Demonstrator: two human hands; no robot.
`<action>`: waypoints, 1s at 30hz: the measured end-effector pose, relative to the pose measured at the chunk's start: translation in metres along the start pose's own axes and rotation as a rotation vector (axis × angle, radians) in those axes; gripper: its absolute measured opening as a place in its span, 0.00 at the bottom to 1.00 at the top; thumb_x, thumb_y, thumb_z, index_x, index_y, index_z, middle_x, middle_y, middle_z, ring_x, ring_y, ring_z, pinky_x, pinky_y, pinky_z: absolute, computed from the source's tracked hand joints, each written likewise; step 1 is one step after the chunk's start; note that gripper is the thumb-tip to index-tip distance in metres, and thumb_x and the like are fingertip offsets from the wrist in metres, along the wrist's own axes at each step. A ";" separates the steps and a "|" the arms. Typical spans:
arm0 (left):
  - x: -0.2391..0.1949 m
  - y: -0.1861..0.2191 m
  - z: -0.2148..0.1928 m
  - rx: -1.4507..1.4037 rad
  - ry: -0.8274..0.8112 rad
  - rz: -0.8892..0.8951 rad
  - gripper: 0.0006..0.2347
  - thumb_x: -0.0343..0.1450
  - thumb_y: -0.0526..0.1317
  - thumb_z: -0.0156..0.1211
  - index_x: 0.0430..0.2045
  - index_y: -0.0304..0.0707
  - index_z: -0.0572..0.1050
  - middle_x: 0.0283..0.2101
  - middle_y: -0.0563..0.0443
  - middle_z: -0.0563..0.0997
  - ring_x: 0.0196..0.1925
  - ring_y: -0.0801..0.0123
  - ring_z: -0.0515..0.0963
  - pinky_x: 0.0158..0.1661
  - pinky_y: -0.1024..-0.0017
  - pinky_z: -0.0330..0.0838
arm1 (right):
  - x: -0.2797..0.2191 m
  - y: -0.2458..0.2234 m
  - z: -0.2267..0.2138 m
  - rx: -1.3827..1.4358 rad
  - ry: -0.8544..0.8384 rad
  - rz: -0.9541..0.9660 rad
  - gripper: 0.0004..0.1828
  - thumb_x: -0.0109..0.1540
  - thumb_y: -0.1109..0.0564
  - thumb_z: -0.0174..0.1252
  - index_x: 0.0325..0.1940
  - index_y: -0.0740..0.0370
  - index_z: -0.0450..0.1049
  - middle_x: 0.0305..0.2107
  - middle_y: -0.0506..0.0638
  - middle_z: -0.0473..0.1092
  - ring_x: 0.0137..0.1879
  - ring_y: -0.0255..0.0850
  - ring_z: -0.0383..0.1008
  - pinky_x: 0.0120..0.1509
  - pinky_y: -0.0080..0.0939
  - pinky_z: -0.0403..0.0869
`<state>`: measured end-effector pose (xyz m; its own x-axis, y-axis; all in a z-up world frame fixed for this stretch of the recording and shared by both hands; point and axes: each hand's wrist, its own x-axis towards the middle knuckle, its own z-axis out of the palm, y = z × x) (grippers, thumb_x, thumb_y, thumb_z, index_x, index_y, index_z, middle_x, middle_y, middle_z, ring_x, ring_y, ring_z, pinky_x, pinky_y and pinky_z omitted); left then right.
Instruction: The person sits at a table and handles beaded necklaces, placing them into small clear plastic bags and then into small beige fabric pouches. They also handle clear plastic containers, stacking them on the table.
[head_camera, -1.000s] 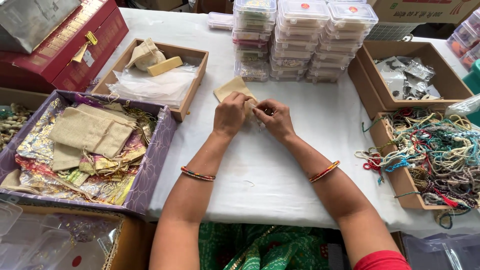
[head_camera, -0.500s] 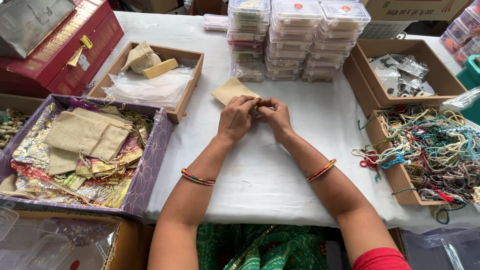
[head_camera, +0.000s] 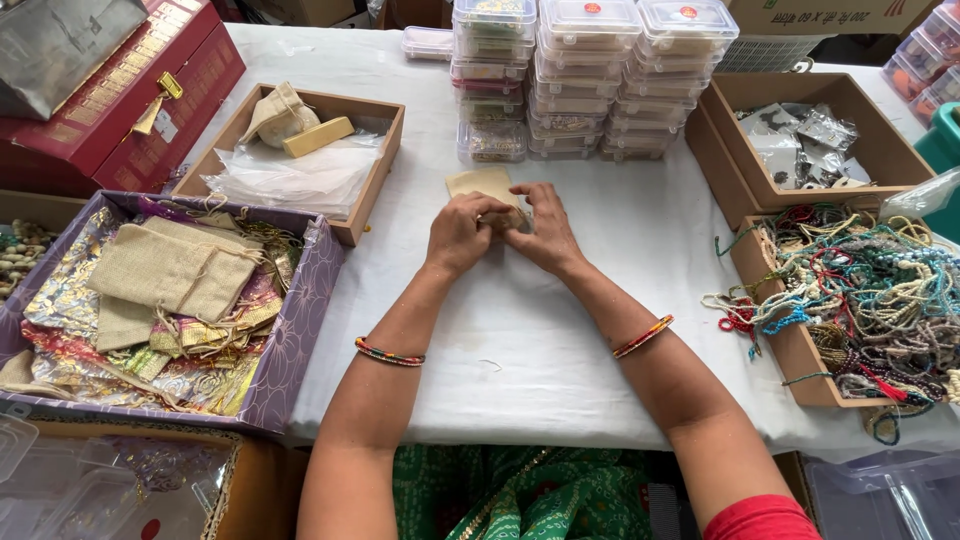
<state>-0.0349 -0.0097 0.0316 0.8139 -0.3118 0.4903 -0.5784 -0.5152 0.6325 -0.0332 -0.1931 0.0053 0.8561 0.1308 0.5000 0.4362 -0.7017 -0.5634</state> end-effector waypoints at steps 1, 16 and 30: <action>0.000 -0.001 0.000 0.000 0.002 -0.002 0.13 0.65 0.28 0.64 0.37 0.48 0.85 0.43 0.58 0.85 0.46 0.66 0.82 0.50 0.70 0.78 | 0.000 -0.006 -0.002 0.000 -0.002 -0.002 0.32 0.54 0.55 0.72 0.59 0.60 0.67 0.53 0.58 0.64 0.57 0.47 0.68 0.59 0.47 0.75; -0.001 0.011 -0.012 -0.114 0.248 0.096 0.15 0.67 0.23 0.55 0.37 0.44 0.85 0.45 0.57 0.86 0.48 0.66 0.81 0.51 0.69 0.78 | 0.004 -0.022 -0.017 0.532 -0.014 0.186 0.19 0.62 0.63 0.63 0.57 0.60 0.70 0.34 0.52 0.72 0.36 0.41 0.71 0.38 0.40 0.70; -0.005 -0.002 -0.003 -0.340 0.266 0.222 0.37 0.73 0.70 0.48 0.72 0.50 0.58 0.61 0.49 0.75 0.63 0.63 0.74 0.60 0.62 0.71 | 0.030 -0.064 -0.074 0.462 -0.023 0.072 0.04 0.64 0.65 0.62 0.43 0.67 0.77 0.31 0.52 0.76 0.32 0.31 0.77 0.31 0.29 0.79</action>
<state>-0.0380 -0.0045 0.0302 0.6521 -0.1470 0.7437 -0.7578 -0.1555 0.6337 -0.0561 -0.1958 0.1050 0.8922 0.1122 0.4374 0.4489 -0.3245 -0.8325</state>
